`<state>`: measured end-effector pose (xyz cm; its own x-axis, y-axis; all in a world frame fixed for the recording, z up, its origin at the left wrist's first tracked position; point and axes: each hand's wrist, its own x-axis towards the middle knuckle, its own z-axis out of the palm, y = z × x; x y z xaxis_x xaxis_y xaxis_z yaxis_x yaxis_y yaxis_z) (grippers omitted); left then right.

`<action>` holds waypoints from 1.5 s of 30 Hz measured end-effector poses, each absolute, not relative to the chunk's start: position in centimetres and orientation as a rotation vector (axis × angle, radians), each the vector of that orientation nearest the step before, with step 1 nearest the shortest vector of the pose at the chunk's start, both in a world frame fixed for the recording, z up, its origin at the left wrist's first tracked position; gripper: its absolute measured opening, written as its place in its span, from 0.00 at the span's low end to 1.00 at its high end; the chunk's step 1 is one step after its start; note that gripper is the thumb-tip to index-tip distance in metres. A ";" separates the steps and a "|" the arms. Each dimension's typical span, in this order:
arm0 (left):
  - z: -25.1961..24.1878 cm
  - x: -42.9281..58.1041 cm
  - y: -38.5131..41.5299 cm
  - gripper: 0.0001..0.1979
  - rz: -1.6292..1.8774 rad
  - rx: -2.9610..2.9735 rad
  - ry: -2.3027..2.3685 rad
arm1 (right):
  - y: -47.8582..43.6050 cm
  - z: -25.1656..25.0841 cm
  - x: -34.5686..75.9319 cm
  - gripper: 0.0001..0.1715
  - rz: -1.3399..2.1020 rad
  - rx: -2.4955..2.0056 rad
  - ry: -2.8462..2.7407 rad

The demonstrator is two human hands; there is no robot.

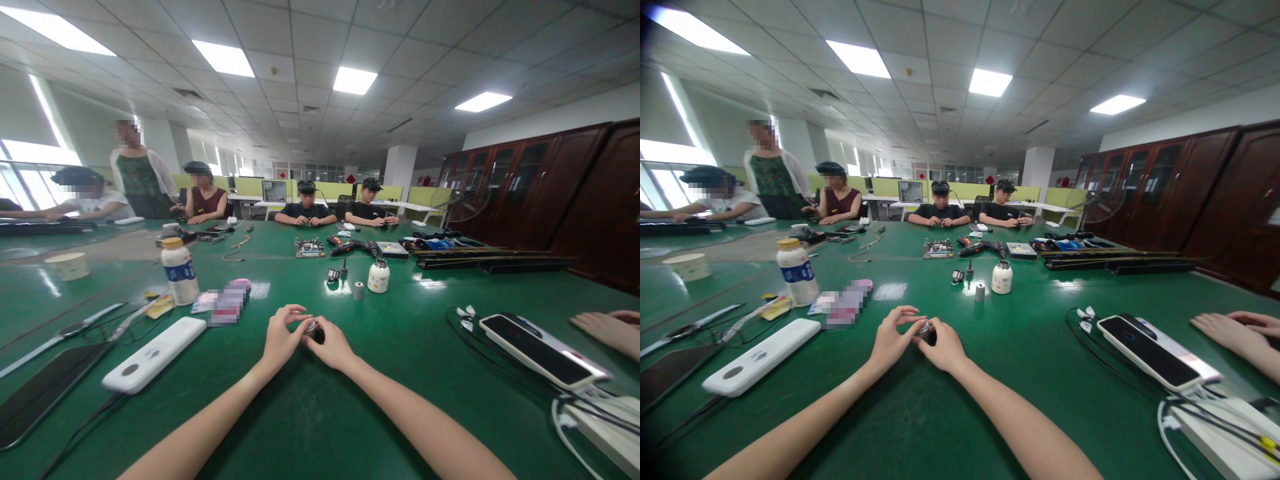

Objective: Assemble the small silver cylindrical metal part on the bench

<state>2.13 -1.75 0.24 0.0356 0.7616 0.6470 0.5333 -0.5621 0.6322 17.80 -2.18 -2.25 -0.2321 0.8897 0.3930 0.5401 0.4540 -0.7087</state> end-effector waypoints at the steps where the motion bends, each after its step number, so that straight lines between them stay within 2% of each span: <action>1: 0.2 2.2 -1.8 0.10 1.534 2.087 1.335 | -2.2 -2.3 17.8 0.13 0.558 -1.195 -1.907; 7: 0.5 2.2 -1.9 0.12 1.488 2.145 1.260 | -2.1 -2.3 17.7 0.12 0.534 -1.215 -1.917; 14: 0.8 1.5 -1.7 0.13 1.727 1.893 1.402 | -2.2 -2.2 17.8 0.13 0.550 -1.219 -1.906; 20: 0.3 1.9 -1.8 0.18 1.506 2.091 1.240 | -2.1 -2.3 17.8 0.12 0.541 -1.203 -1.924; 25: 0.3 2.7 -2.0 0.07 1.560 2.124 1.303 | -2.1 -2.2 17.8 0.12 0.533 -1.207 -1.930; 29: 0.3 2.1 -1.5 0.07 1.657 2.078 1.487 | -2.1 -2.2 17.8 0.12 0.561 -1.198 -1.913; 37: -1.6 -0.8 0.2 0.09 1.147 2.071 1.802 | -2.2 -2.2 17.8 0.14 0.540 -1.219 -1.905; 40: -1.5 -0.5 0.0 0.08 1.258 2.101 1.727 | -2.4 -2.0 17.8 0.13 0.539 -1.207 -1.907; 45: -0.7 1.4 -1.2 0.08 1.659 2.054 1.516 | -2.3 -2.1 17.8 0.12 0.546 -1.187 -1.908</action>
<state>1.39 -1.19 -0.73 -0.0873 0.7233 0.6850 0.6173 -0.5004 0.6070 17.82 -2.29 -2.07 -0.2340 0.8837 0.4053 0.5358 0.4651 -0.7047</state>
